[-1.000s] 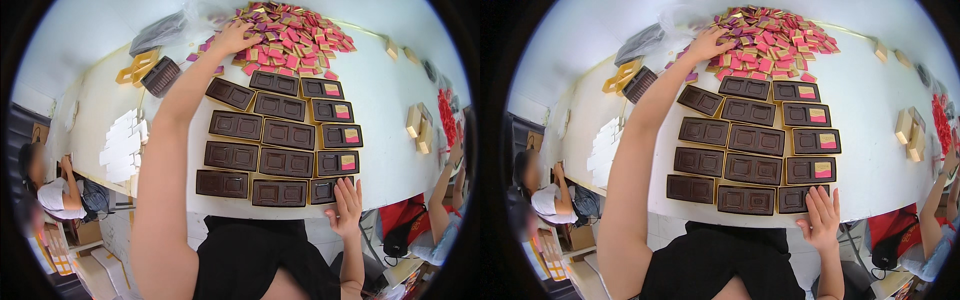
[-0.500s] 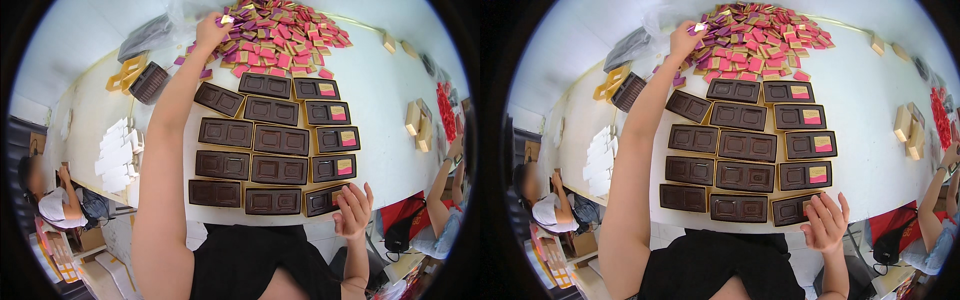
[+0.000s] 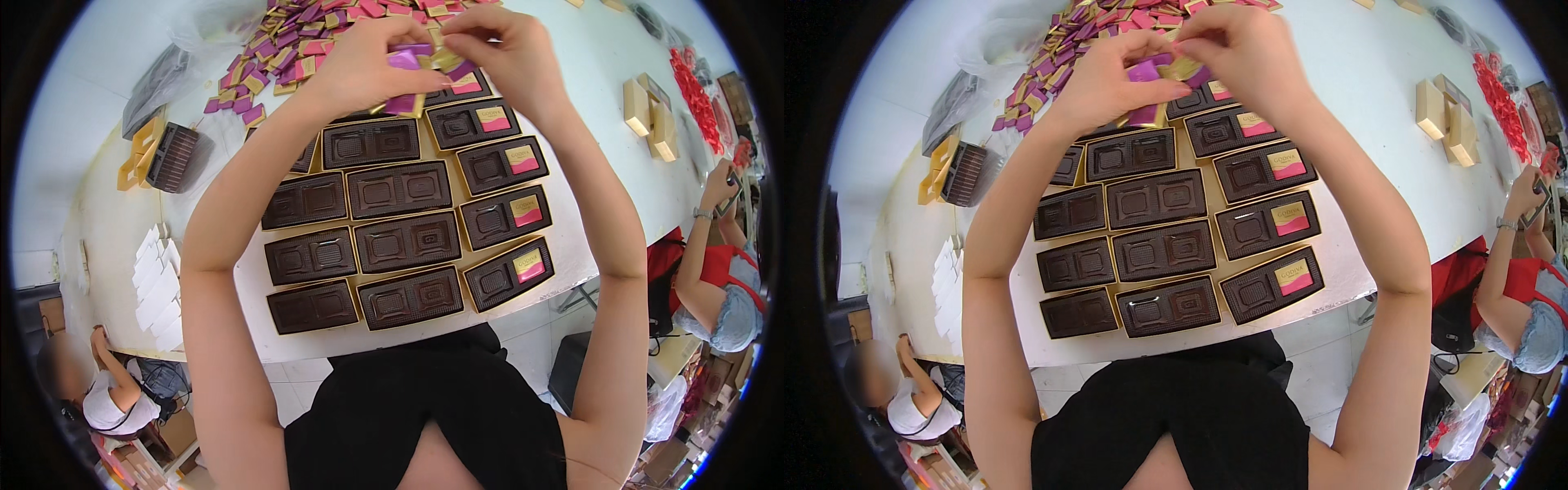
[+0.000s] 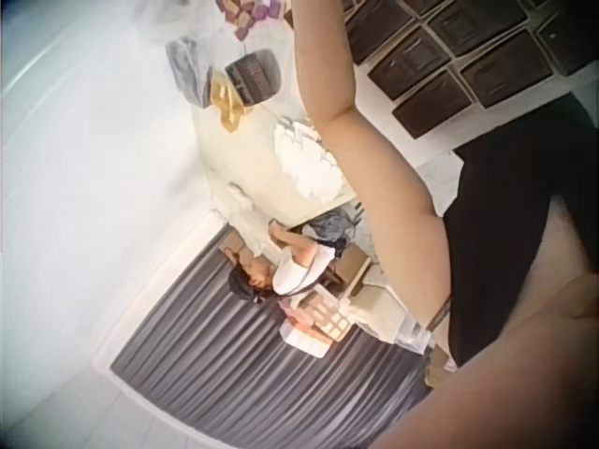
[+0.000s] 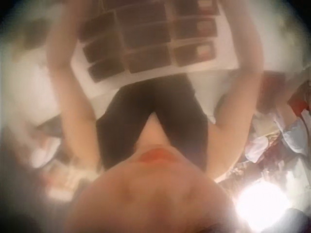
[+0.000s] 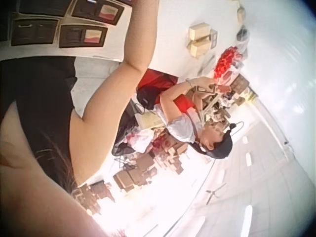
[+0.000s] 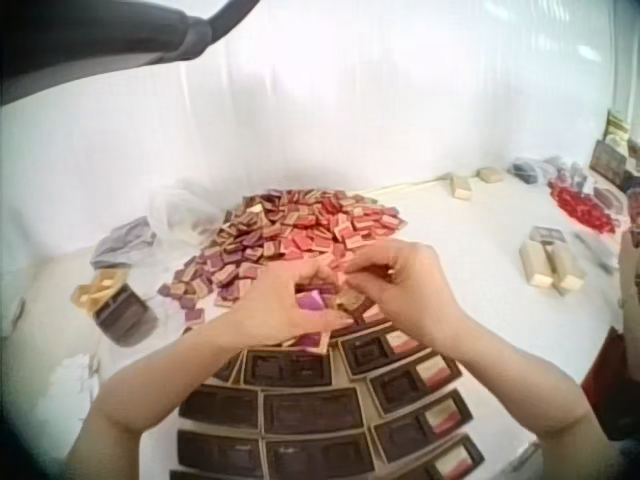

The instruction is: The person assembles small cosmetic palettes by placing black plastic inserts into gold-colored boxes, then adding pink and purple rectangular inserts into each compartment. The person arranges the completed palettes on the table and places one into a clear plastic bag.

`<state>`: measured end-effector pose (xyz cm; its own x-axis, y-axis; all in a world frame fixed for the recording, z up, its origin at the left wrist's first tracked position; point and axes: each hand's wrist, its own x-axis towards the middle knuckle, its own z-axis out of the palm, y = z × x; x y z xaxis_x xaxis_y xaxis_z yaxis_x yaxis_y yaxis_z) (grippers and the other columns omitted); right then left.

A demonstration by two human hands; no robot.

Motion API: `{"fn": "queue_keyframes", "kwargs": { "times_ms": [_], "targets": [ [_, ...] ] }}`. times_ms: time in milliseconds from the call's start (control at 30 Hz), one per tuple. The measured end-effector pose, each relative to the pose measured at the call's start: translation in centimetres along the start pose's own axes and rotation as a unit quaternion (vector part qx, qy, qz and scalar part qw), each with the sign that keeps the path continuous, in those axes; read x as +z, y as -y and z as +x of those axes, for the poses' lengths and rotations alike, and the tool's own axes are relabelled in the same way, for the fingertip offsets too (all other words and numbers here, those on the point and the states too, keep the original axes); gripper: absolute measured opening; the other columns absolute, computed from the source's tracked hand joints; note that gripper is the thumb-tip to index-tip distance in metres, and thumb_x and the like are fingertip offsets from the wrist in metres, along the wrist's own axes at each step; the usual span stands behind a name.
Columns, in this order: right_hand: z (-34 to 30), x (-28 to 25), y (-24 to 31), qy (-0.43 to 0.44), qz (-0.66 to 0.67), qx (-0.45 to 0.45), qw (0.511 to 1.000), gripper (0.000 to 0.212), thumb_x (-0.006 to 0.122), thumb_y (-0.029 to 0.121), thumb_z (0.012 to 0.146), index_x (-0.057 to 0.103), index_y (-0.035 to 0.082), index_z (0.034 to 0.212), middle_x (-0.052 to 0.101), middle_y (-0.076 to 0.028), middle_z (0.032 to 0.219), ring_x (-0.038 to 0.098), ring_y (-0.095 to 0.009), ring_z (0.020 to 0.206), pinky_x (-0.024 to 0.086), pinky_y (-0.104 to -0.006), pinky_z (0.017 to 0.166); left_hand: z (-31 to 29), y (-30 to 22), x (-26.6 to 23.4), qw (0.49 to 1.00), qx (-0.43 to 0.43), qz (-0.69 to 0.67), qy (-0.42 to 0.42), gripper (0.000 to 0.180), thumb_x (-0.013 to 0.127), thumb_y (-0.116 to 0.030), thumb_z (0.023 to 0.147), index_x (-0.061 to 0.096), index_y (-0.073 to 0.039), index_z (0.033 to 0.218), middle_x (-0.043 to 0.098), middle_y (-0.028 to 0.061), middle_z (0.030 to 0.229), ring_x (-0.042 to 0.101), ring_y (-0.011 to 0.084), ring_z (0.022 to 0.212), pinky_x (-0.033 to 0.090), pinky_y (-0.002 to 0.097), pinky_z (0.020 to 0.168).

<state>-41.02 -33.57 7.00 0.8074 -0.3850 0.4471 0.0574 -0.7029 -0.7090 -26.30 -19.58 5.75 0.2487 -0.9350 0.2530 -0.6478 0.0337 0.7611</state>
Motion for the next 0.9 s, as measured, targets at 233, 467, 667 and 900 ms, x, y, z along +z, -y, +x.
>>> {"fn": "queue_keyframes", "kwargs": {
  "times_ms": [233, 467, 667, 900],
  "targets": [
    [-0.4, 4.2, -5.8, -0.010, -0.055, 0.098, 0.994, 0.020, 0.074, 0.021, 0.080, 0.072, 0.002, 0.085, 0.070, -0.010, 0.073, 0.068, -0.023, 0.065, 0.053, -0.0340, 0.064, -0.5, 6.7, -1.7, 0.901, -0.271, -0.323, 0.099, 0.024, 0.069, -0.012, 0.090, 0.066, -0.002, 0.111, 0.068, 0.0058, 0.096, 0.062, 0.0067, 0.075, 0.048, 0.0223, 0.057],
    [-2.7, 4.3, -5.8, 0.055, -0.192, -0.103, 0.975, 0.020, 0.062, 0.019, 0.091, 0.071, 0.004, 0.098, 0.067, -0.012, 0.117, 0.064, -0.031, 0.102, 0.052, -0.0396, 0.085, -2.7, 6.4, -1.7, 0.844, -0.271, -0.460, 0.051, 0.038, 0.067, -0.007, 0.091, 0.057, -0.002, 0.127, 0.067, 0.0078, 0.100, 0.065, 0.0110, 0.078, 0.055, 0.0252, 0.063],
    [-4.9, 3.0, -6.7, 0.182, -0.257, -0.172, 0.933, 0.041, 0.046, 0.036, 0.102, 0.057, 0.009, 0.130, 0.056, -0.005, 0.139, 0.040, -0.026, 0.138, 0.025, -0.0535, 0.116, -2.8, 5.9, -1.2, 0.872, -0.274, -0.405, 0.033, 0.038, 0.066, -0.007, 0.091, 0.058, -0.003, 0.128, 0.069, 0.0076, 0.094, 0.066, 0.0105, 0.075, 0.055, 0.0235, 0.063],
    [-3.5, 2.0, -6.5, 0.180, -0.237, -0.173, 0.939, 0.033, 0.052, 0.026, 0.100, 0.061, 0.007, 0.125, 0.063, -0.009, 0.127, 0.050, -0.030, 0.127, 0.037, -0.0461, 0.108, -2.7, 4.2, -0.7, 0.916, -0.228, -0.331, 0.007, 0.027, 0.066, -0.012, 0.092, 0.067, -0.006, 0.118, 0.069, 0.0049, 0.084, 0.065, 0.0083, 0.073, 0.048, 0.0196, 0.055]
  ]
}}
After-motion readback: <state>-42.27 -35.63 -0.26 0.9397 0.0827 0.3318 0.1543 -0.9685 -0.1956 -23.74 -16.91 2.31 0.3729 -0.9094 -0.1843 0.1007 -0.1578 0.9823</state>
